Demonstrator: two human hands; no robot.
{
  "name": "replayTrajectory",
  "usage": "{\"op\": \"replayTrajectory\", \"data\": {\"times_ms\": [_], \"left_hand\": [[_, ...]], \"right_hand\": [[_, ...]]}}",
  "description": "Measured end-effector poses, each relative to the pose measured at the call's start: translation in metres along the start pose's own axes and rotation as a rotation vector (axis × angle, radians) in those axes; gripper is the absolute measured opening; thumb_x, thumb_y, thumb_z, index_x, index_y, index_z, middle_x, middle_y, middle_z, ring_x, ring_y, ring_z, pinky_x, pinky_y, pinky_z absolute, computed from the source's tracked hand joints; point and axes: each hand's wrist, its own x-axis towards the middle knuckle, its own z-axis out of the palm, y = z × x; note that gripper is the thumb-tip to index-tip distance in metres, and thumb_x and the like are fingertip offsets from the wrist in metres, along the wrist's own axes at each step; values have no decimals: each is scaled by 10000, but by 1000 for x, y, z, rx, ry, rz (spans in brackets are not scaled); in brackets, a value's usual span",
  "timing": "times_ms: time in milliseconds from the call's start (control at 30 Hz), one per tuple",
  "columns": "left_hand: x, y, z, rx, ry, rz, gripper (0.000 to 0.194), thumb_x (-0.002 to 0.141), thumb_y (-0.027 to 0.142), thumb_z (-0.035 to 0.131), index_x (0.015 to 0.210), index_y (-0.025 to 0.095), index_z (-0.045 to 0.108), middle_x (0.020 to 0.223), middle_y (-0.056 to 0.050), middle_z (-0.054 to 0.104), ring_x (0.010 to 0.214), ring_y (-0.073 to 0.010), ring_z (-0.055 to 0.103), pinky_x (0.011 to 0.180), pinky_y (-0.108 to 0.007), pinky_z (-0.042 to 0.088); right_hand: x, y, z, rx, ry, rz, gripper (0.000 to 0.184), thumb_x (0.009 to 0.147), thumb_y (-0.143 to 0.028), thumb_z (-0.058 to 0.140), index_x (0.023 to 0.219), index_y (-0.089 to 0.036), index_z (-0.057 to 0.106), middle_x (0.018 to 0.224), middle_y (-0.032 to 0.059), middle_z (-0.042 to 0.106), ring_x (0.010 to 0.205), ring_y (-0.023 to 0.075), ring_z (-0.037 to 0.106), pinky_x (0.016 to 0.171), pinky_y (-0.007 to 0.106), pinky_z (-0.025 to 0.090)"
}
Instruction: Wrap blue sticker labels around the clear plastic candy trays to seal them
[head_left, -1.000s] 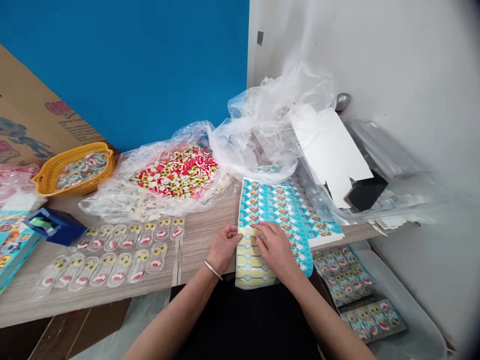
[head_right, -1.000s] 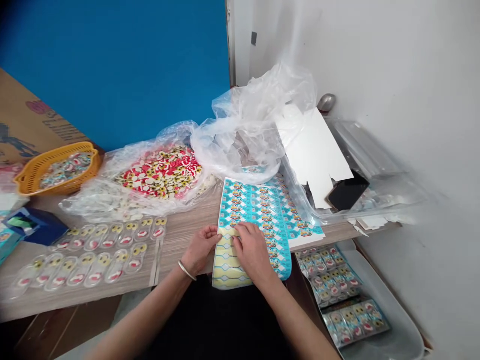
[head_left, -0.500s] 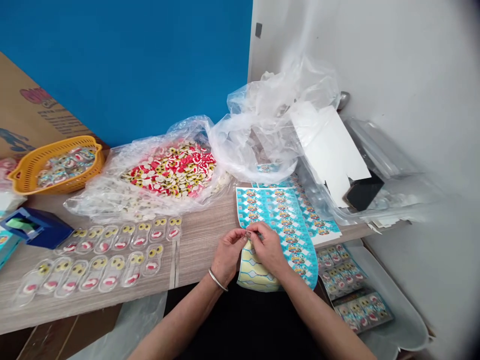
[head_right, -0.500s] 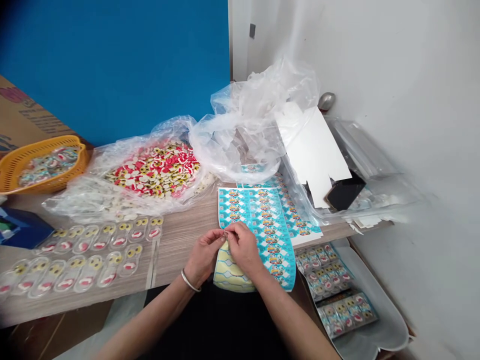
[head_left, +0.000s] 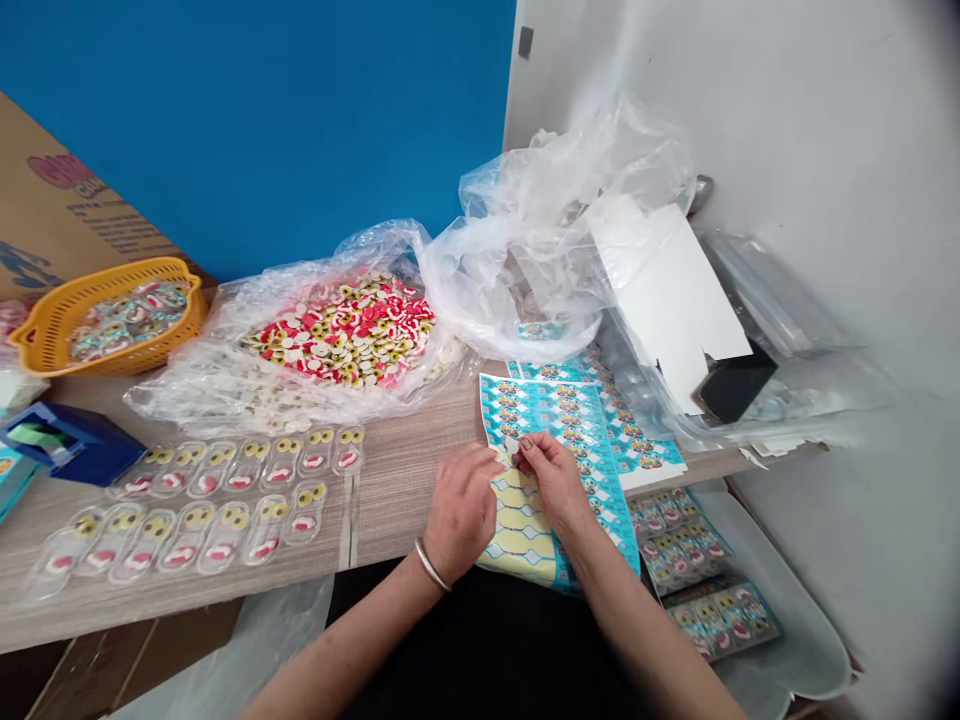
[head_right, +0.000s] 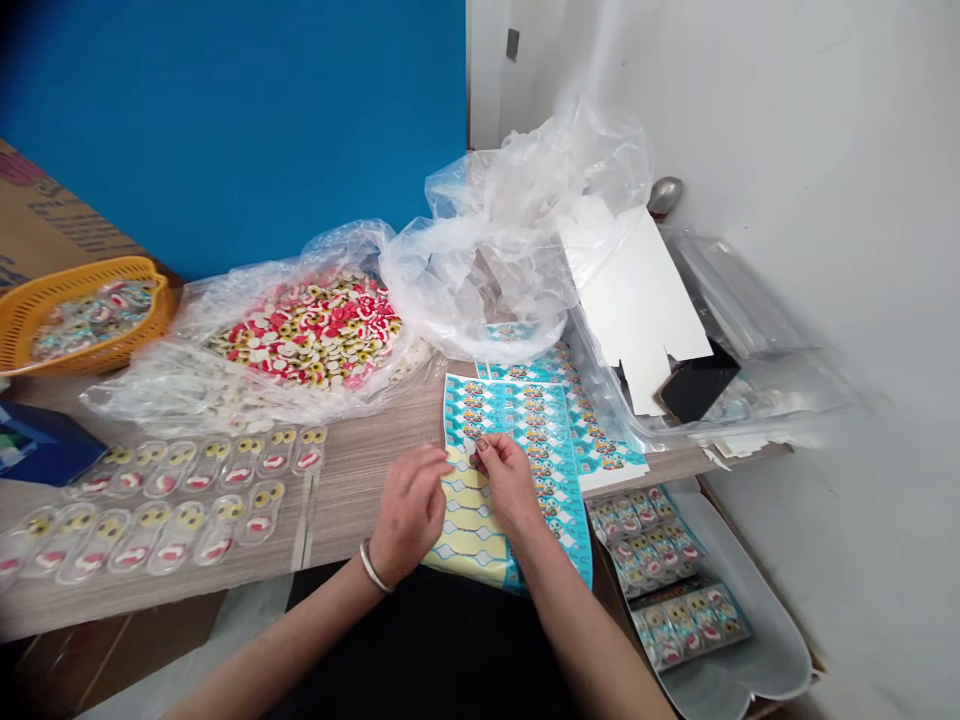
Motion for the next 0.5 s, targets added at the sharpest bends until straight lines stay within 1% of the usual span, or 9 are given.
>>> {"op": "replayTrajectory", "data": {"times_ms": [33,100,167,233,267,300,367,433,500], "left_hand": [[1,0,0,86,-105,111,330,860,93,490,1080,255,675,1204,-101,657,1226,-258,539,1106,-458,299],[4,-2,4,223,-270,207,351,889,74,437,1098,240,665,1169,-106,674,1156,-249,581,1074,-469,319],[7,-5,11,331,-318,192,332,896,70,435,1117,202,645,1151,-125,674,1103,-259,596,1007,-477,359],[9,-6,16,355,-320,145,312,889,68,451,1100,188,646,1140,-133,674,1097,-270,591,991,-487,355],[10,-5,16,313,-319,113,297,890,77,459,1078,193,657,1121,-129,680,1088,-270,594,1006,-492,341],[10,-3,15,227,-310,61,274,899,104,467,1054,201,669,1093,-121,689,1068,-267,603,1016,-488,336],[10,6,8,-86,-239,-131,240,942,225,459,1021,209,685,1002,-105,706,977,-252,635,972,-447,392],[7,15,-5,-528,-54,-374,343,977,406,404,1039,202,673,948,-96,703,883,-229,652,858,-386,464],[1,21,-22,-907,184,-550,381,951,503,443,1025,194,653,936,-80,693,847,-201,648,790,-335,488]], "right_hand": [[1,-1,-1,16,-20,14,257,728,-431,738,754,-194,642,654,-9,616,602,128,532,588,260,435],[3,-5,-5,93,-5,46,266,695,-414,766,750,-192,632,644,-14,607,589,123,536,571,255,435],[4,-16,-10,193,68,23,266,683,-395,777,771,-199,620,676,-16,613,605,127,560,586,267,463],[1,-33,-14,241,142,-105,236,740,-386,742,821,-212,605,760,-7,631,666,139,596,653,303,509],[-2,-41,-14,223,166,-198,205,791,-385,703,848,-218,599,814,1,639,703,143,608,694,324,523],[-5,-49,-11,162,172,-294,171,840,-376,659,873,-221,595,866,11,642,741,148,616,733,341,528],[-15,-57,0,-86,118,-478,116,901,-340,594,906,-224,602,934,32,641,821,170,623,792,367,523],[-25,-56,19,-406,-54,-635,75,919,-283,565,920,-232,619,946,48,648,888,201,618,828,388,509],[-34,-47,43,-654,-289,-750,105,930,-228,535,949,-242,637,955,59,668,949,228,607,872,415,492]]}}
